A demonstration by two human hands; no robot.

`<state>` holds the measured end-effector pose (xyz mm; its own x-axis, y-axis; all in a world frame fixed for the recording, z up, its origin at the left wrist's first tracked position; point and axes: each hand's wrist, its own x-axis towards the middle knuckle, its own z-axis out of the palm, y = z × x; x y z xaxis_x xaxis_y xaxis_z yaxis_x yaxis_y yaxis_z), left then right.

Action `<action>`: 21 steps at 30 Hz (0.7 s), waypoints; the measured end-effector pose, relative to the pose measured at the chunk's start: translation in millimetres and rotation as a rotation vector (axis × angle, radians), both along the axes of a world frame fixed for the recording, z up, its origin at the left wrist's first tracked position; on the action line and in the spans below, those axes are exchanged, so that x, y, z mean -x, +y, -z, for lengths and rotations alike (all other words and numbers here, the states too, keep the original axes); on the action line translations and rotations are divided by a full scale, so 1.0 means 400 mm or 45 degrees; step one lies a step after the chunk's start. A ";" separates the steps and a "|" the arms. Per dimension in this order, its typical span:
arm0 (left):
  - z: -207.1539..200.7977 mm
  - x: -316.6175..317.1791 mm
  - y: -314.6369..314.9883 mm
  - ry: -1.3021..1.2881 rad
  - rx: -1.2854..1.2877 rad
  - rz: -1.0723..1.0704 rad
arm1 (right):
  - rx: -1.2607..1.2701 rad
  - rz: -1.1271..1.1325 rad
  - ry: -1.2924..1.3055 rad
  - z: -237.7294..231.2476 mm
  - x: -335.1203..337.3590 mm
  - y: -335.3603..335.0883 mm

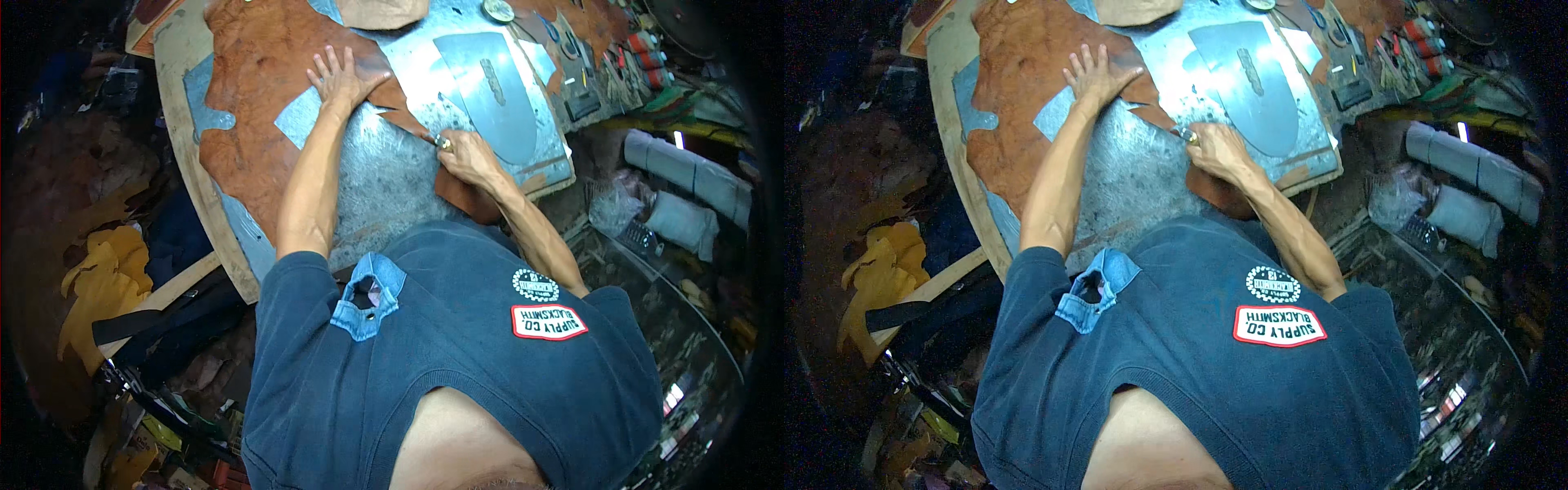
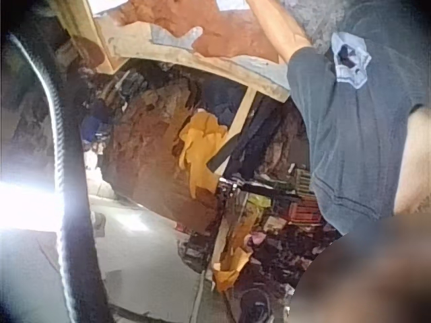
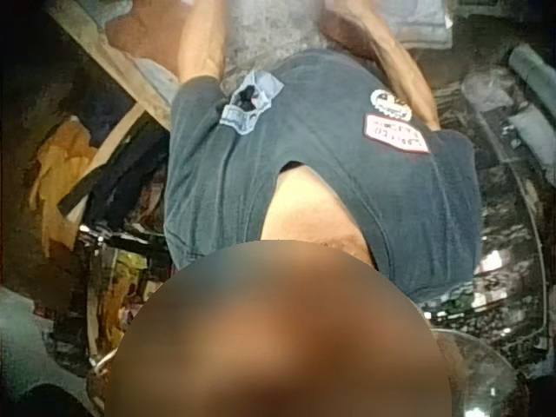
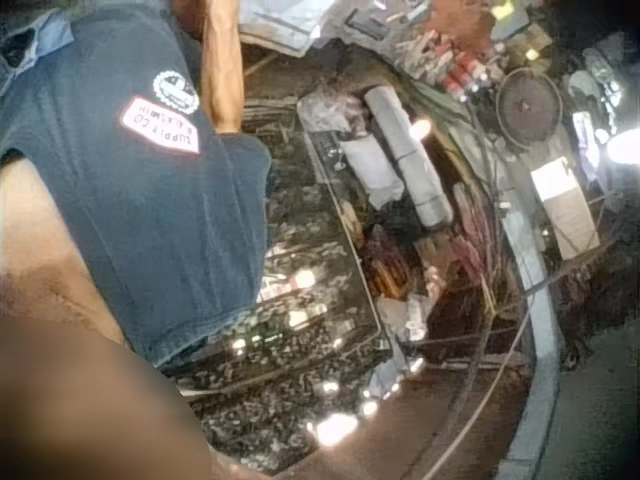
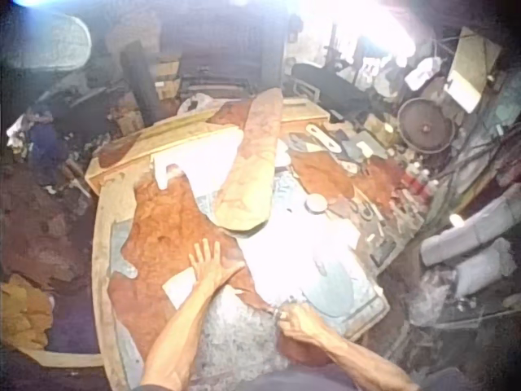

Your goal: Cutting out leather shapes using a metal template and a precision blade.

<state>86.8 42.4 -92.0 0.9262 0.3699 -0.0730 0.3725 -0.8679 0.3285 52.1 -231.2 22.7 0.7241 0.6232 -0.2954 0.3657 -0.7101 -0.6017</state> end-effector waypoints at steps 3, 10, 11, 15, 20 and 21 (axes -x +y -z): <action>-0.009 0.006 -0.013 0.050 0.032 0.002 | -0.102 0.110 0.205 -0.010 -0.003 0.001; 0.015 0.008 0.000 -0.043 -0.010 0.025 | -0.052 0.137 0.206 -0.001 -0.021 0.062; 0.016 0.006 0.005 -0.082 -0.004 0.023 | -0.076 0.141 0.205 0.022 0.030 -0.004; -0.008 -0.080 -0.045 -0.107 -0.097 0.072 | -0.049 0.684 0.454 -0.041 0.104 -0.273; 0.072 0.007 0.056 -0.834 -0.531 0.224 | -0.446 0.524 0.475 -0.082 0.022 -0.287; 0.092 0.048 0.059 -0.610 -0.747 0.132 | -0.359 0.451 0.308 -0.151 0.012 -0.268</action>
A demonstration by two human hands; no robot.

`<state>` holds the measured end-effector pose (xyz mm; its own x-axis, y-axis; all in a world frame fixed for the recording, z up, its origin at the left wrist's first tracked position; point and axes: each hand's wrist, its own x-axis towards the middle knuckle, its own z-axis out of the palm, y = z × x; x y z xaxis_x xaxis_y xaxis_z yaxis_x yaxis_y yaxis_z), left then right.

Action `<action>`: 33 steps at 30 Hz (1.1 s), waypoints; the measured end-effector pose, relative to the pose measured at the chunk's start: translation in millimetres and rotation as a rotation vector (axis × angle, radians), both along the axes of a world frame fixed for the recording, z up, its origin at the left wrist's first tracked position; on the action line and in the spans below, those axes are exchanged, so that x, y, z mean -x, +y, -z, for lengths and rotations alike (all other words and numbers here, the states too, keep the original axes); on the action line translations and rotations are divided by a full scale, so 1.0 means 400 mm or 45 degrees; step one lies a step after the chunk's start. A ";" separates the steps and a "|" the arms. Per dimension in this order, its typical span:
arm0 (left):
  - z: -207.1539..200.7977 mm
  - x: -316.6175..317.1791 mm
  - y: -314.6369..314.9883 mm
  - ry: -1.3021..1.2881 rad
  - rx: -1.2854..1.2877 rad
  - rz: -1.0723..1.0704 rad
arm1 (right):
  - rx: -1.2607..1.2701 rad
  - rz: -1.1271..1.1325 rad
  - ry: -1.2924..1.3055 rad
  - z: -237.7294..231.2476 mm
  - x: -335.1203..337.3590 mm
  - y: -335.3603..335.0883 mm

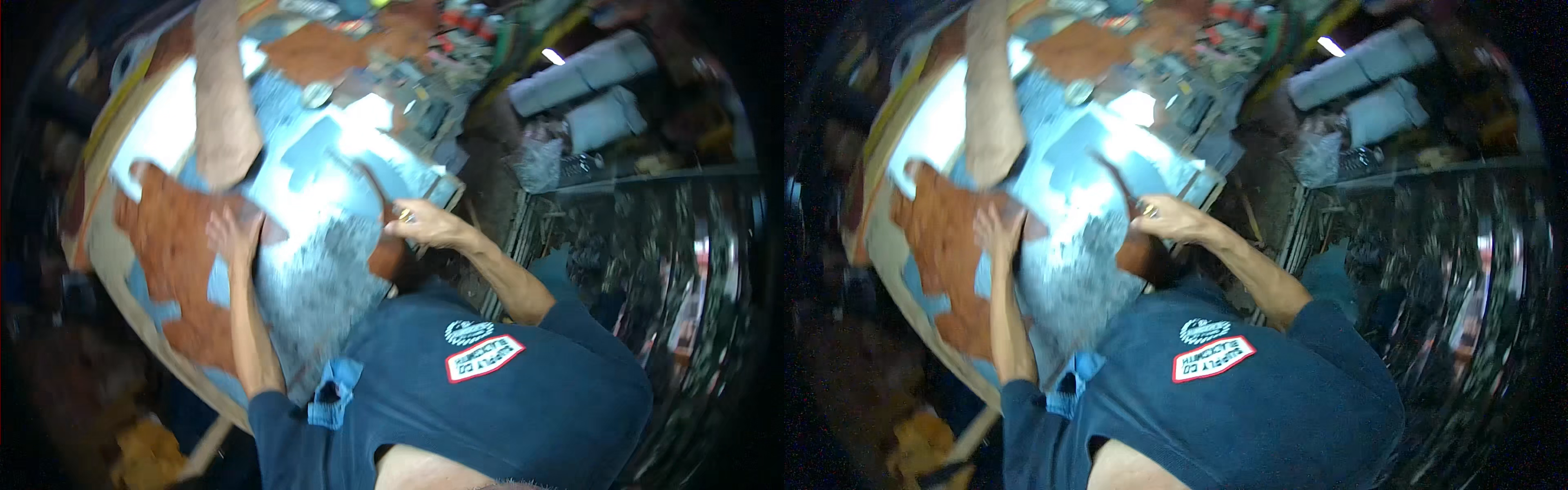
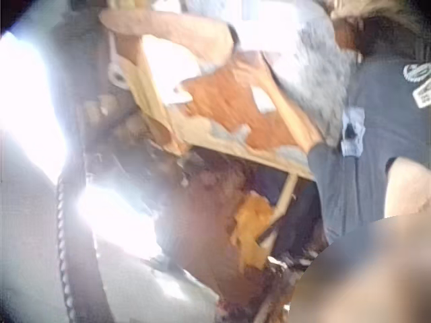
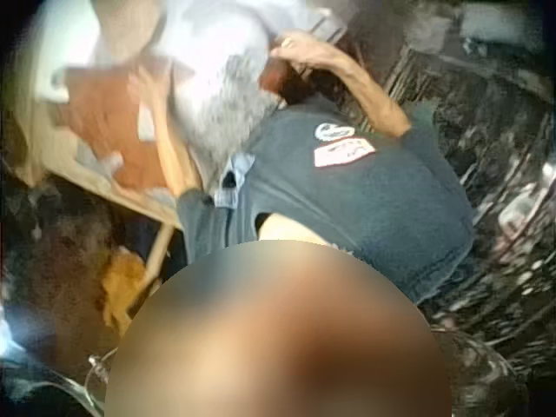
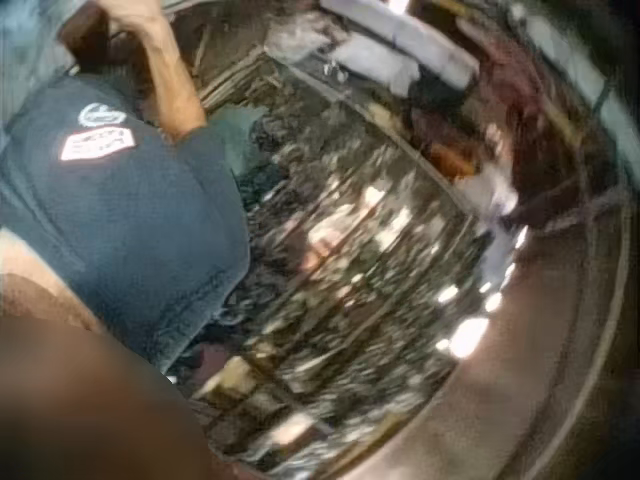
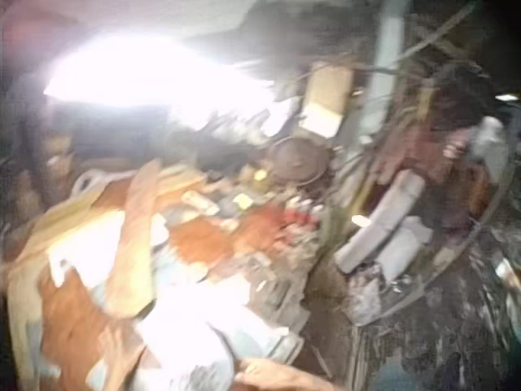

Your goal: Cutting out leather shapes using a metal template and a precision blade.

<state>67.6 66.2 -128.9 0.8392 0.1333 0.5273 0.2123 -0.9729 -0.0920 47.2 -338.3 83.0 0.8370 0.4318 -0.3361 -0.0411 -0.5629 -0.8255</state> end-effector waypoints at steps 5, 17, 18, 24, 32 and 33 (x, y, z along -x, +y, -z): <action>-0.144 0.025 -0.081 0.743 0.547 -0.086 | -0.006 0.023 -0.082 -0.107 -0.105 -0.039; -0.175 0.062 -0.068 0.857 0.612 -0.114 | -1.204 1.113 -0.337 -0.213 -0.899 -0.252; -0.181 0.055 -0.072 0.844 0.595 -0.108 | -1.264 1.288 -0.349 -0.184 -0.980 -0.315; -0.205 0.133 -0.045 0.816 0.802 -0.032 | -1.248 1.490 0.032 0.125 -1.059 -0.286; -0.176 0.530 0.138 0.385 0.832 -0.821 | -0.520 0.204 0.264 0.079 -0.414 0.070; -0.177 0.559 0.134 0.388 0.876 -0.870 | -0.263 0.018 0.168 0.104 -0.352 0.132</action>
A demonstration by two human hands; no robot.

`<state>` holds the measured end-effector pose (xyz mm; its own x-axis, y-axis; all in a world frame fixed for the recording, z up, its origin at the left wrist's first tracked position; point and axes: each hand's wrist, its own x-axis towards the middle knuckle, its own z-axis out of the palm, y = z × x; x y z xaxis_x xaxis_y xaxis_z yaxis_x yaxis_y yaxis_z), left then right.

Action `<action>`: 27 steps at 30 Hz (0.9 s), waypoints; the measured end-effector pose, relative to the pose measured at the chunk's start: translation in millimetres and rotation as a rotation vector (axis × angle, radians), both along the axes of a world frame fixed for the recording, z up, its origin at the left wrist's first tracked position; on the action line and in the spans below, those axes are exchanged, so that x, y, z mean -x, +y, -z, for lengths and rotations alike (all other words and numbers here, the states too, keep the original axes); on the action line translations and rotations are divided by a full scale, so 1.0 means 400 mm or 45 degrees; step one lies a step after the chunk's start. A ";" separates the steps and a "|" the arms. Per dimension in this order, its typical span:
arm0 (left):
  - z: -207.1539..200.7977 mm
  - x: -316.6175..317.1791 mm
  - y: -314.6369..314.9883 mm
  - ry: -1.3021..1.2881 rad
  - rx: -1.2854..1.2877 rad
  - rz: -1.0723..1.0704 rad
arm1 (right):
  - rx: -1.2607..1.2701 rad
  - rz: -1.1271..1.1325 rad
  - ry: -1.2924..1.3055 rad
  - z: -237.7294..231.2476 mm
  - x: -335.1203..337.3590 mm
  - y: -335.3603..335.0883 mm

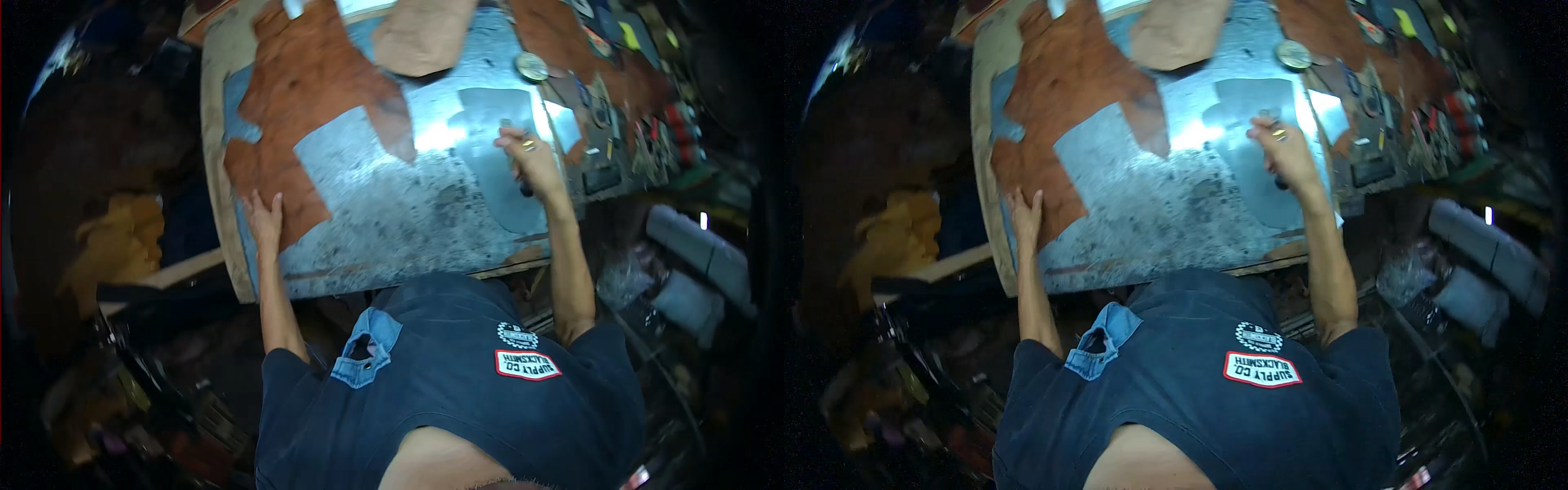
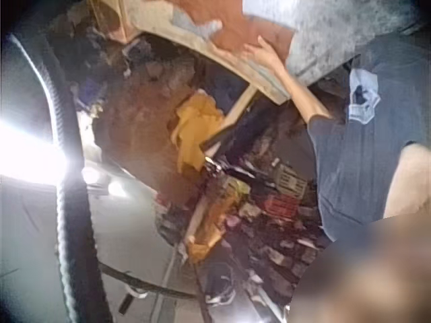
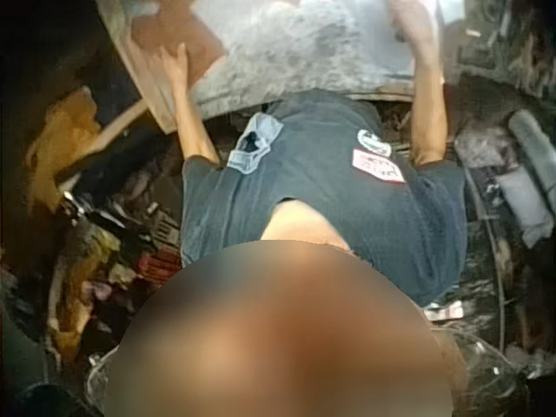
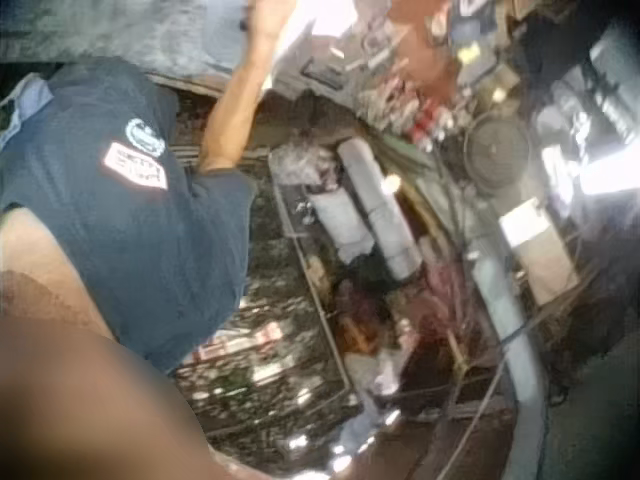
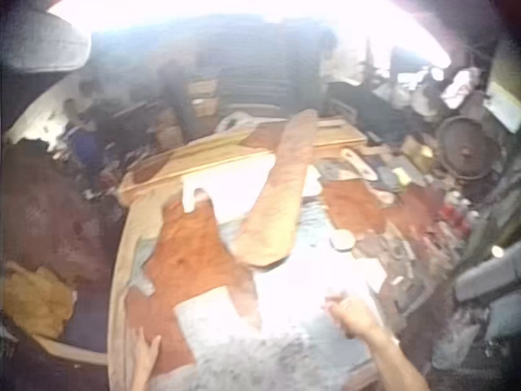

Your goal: Cutting out leather shapes using a metal template and a precision blade.

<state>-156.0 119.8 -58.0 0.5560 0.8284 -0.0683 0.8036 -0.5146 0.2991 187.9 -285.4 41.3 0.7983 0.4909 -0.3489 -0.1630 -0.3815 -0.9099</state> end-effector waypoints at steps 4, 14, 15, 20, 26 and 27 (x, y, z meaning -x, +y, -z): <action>-0.038 0.021 -0.071 -0.006 0.088 -0.060 | 0.470 -0.464 -0.551 0.072 0.131 0.238; -0.033 0.100 0.032 -1.422 1.249 -0.735 | -0.102 0.267 0.337 0.165 0.163 0.411; -0.004 0.127 0.045 -1.447 1.239 -0.739 | -0.109 0.247 0.324 0.169 0.154 0.431; 0.011 0.140 0.035 -1.188 1.374 -0.252 | 0.262 0.186 0.026 0.245 0.093 0.463; -0.001 0.221 0.006 -0.924 1.487 -0.235 | 0.696 0.070 -0.604 0.196 0.138 0.468; -0.030 0.207 -0.011 -0.855 1.492 -0.277 | 0.690 -0.295 0.181 0.244 0.011 0.425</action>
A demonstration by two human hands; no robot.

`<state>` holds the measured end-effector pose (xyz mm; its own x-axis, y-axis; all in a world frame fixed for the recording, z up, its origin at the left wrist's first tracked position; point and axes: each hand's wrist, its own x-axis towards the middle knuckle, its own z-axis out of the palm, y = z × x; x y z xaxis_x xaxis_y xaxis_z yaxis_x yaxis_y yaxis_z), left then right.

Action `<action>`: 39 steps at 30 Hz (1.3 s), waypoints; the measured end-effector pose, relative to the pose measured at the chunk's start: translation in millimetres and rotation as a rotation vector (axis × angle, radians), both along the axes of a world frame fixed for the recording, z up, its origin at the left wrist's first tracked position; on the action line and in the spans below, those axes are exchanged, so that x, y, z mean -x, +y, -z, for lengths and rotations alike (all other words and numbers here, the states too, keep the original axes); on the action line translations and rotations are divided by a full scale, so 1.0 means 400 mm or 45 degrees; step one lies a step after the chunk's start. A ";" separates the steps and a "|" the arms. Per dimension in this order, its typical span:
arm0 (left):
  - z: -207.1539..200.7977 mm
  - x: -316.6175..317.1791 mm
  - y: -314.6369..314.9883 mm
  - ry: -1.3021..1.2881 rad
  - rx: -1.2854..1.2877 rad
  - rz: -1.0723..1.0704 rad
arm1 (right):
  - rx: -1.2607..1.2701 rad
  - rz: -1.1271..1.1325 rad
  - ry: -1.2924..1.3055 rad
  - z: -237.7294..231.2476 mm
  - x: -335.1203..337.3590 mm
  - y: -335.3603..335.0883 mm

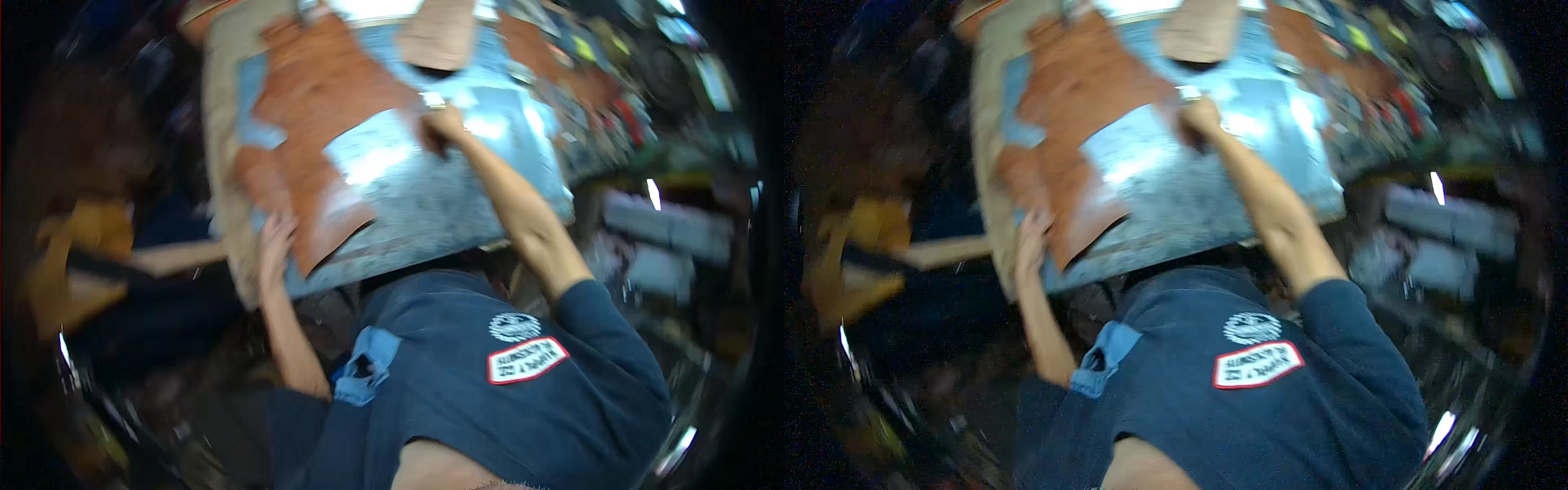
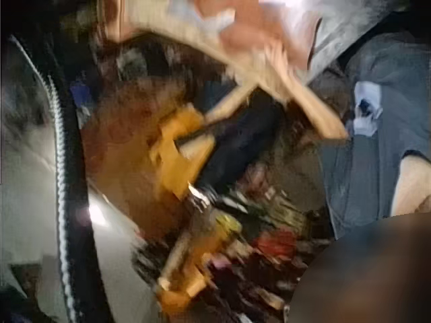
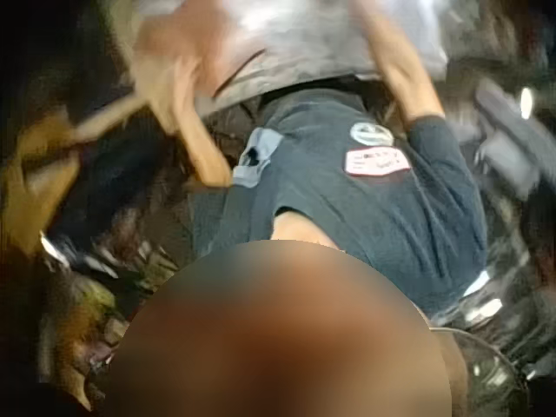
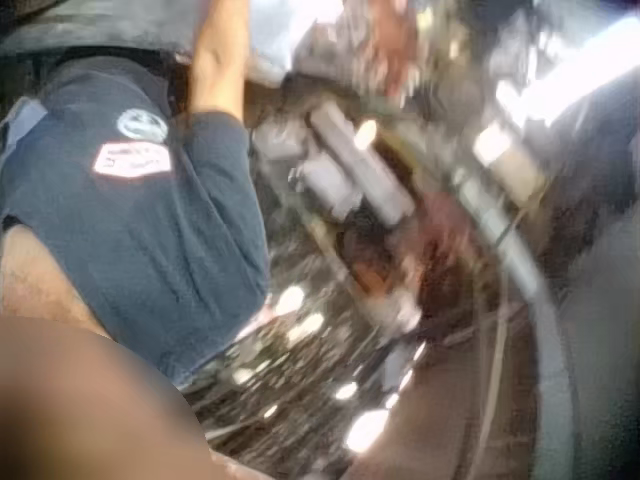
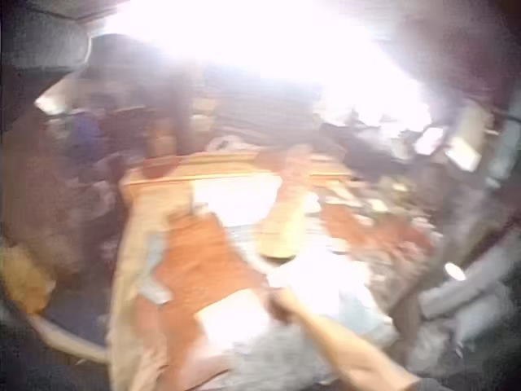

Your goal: Cutting out leather shapes using a metal template and a precision blade.

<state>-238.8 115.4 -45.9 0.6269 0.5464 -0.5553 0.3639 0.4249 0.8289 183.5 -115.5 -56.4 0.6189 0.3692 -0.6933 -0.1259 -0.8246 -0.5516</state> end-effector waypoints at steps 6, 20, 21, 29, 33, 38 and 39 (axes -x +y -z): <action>-0.069 0.151 0.003 -0.046 0.013 0.181 | 0.123 0.068 -0.787 -0.084 0.279 0.108; -0.130 0.240 -0.021 0.275 0.005 0.272 | -0.435 -0.014 -0.214 -0.237 0.446 -0.169; -0.112 0.284 -0.021 0.337 0.060 0.320 | -0.449 -0.004 -0.121 -0.187 0.462 -0.249; -0.122 0.376 -0.135 0.446 0.156 0.124 | -0.057 0.164 0.098 -0.208 0.583 -0.334; -0.120 0.384 -0.165 0.389 0.140 0.074 | -0.041 0.196 -0.017 -0.197 0.576 -0.346; -0.146 0.374 -0.181 0.582 -0.089 0.194 | -0.046 0.181 -0.026 -0.188 0.566 -0.400; -0.151 0.372 -0.184 0.588 -0.095 0.177 | -0.041 0.140 -0.026 -0.174 0.567 -0.408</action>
